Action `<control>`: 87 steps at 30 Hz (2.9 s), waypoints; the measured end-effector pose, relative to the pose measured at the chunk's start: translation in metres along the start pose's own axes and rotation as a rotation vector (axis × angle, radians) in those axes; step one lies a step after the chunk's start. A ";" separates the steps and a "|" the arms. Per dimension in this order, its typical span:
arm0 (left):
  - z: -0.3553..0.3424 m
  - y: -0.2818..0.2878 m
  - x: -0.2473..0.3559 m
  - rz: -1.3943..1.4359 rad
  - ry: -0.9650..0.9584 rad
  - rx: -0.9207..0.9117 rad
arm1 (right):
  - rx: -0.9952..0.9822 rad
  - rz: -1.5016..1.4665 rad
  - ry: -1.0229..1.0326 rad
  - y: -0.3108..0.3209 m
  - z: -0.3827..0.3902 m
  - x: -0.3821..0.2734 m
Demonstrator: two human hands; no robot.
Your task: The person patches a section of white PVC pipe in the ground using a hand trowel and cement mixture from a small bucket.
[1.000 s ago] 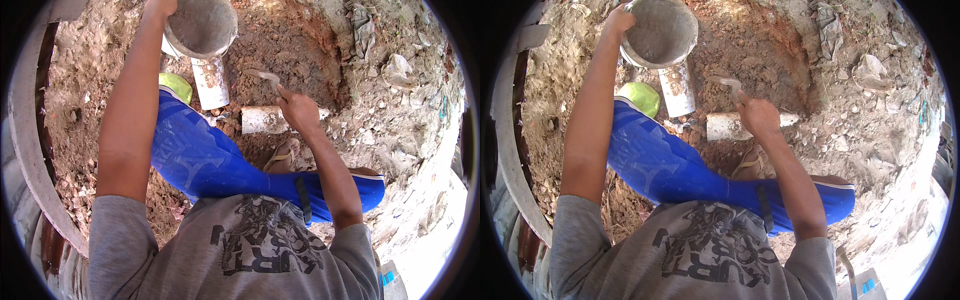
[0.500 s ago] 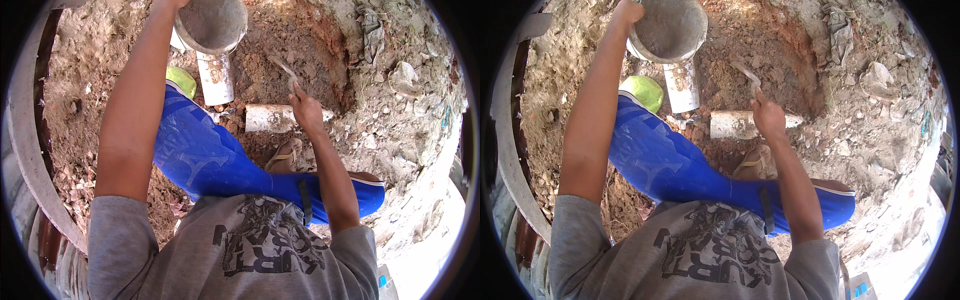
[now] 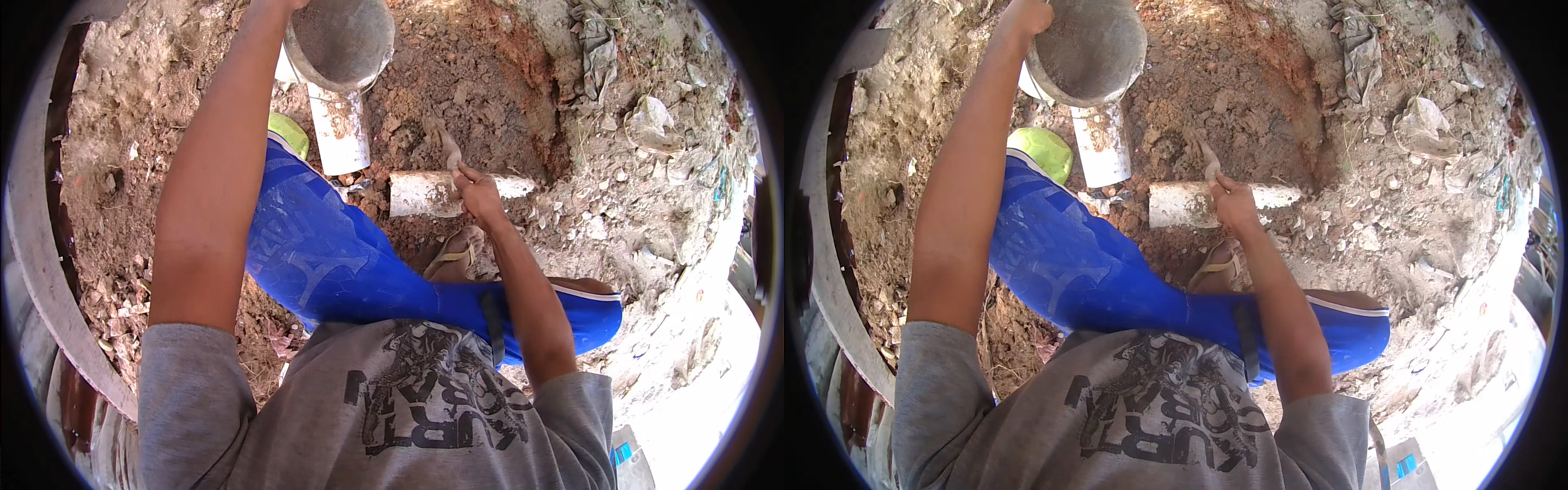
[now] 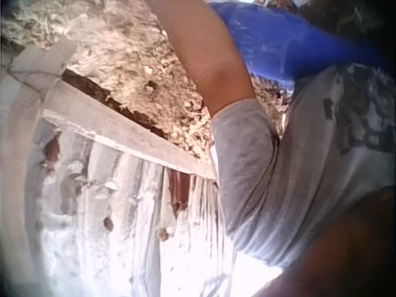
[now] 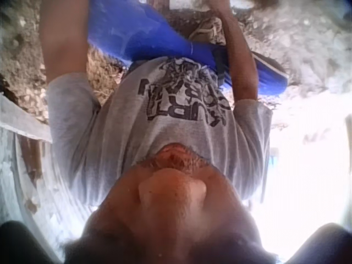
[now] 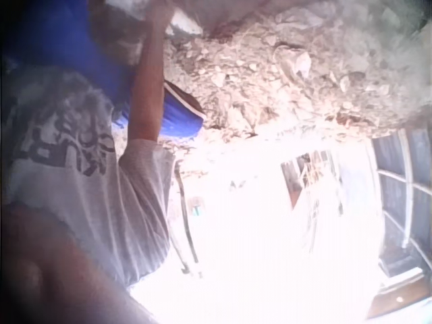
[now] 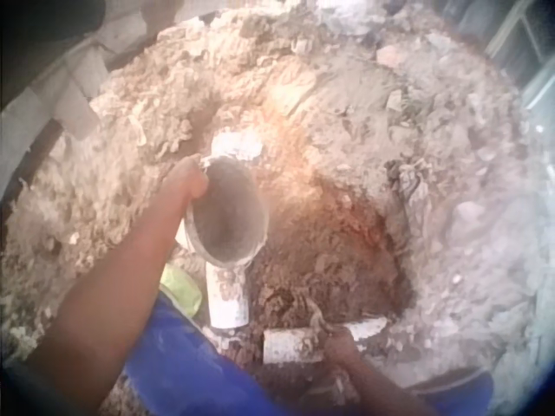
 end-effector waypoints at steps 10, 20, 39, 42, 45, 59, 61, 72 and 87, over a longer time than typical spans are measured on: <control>-0.036 -0.052 -0.038 -0.521 -0.368 -0.210 | -0.081 1.425 0.379 0.001 0.061 -0.091; -0.054 -0.089 -0.023 -0.743 -0.577 -0.235 | 0.061 0.031 0.171 0.003 -0.012 -0.018; -0.028 -0.101 0.006 -1.049 -0.839 -0.333 | 0.061 0.760 0.428 0.086 -0.008 -0.056; -0.035 -0.116 0.017 -0.997 -0.780 -0.278 | 0.178 0.819 0.387 0.133 0.033 -0.086; -0.037 -0.121 0.008 -1.026 -0.863 -0.327 | 0.141 1.190 0.386 0.130 0.076 -0.117; -0.025 -0.045 -0.014 0.038 -0.097 -0.033 | 0.045 0.900 0.297 0.106 0.048 -0.093; -0.019 -0.025 -0.020 0.109 -0.059 -0.090 | 0.026 1.439 0.213 0.098 0.075 -0.106; -0.031 -0.035 -0.020 0.156 -0.064 -0.024 | -0.021 0.453 0.144 0.096 -0.015 -0.021; -0.086 -0.117 -0.069 -0.163 -0.316 -0.050 | 0.056 1.612 0.325 0.080 -0.011 -0.033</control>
Point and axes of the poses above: each hand's wrist, its own z-axis away from the middle knuckle, its own y-axis out of the back of the hand, x = y × z, the point moved 9 cm from there along -z, towards the middle knuckle, and after that the axes turned 6 degrees about -z, right-handed, at the moved point
